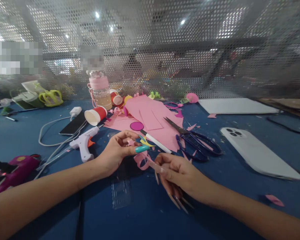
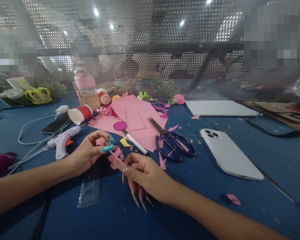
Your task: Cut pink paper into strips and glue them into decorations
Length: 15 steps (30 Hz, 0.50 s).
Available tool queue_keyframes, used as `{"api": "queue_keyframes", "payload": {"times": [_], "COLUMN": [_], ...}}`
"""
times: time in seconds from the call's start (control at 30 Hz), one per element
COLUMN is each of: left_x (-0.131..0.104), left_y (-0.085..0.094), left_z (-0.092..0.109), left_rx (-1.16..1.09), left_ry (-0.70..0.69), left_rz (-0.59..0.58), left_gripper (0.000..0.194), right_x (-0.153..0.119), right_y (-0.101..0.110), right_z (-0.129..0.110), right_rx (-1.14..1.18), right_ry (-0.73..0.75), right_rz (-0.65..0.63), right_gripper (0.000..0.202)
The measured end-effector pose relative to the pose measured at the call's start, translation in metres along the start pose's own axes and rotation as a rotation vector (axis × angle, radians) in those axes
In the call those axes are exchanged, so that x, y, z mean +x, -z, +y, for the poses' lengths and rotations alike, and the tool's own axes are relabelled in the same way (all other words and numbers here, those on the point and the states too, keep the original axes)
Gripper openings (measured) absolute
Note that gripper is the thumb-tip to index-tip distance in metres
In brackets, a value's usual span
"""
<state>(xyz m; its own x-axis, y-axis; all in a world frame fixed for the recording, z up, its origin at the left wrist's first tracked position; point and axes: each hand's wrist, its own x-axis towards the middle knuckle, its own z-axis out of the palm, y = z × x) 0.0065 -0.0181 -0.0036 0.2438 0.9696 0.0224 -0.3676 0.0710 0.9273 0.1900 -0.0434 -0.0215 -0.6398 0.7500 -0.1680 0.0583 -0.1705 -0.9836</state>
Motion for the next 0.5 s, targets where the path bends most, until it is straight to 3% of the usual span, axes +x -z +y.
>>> {"api": "queue_keyframes", "payload": {"times": [0.5], "left_x": [0.0013], "left_y": [-0.0025], "left_z": [0.0019], "left_rx": [-0.132], "left_ry": [0.016], "left_rz": [0.051], "left_gripper": [0.024], "right_x": [0.0013], "right_y": [-0.0029], "right_z": [-0.0044], "right_rx": [0.048], "right_ry": [-0.018], "right_rz": [0.067], "right_gripper": [0.042]}}
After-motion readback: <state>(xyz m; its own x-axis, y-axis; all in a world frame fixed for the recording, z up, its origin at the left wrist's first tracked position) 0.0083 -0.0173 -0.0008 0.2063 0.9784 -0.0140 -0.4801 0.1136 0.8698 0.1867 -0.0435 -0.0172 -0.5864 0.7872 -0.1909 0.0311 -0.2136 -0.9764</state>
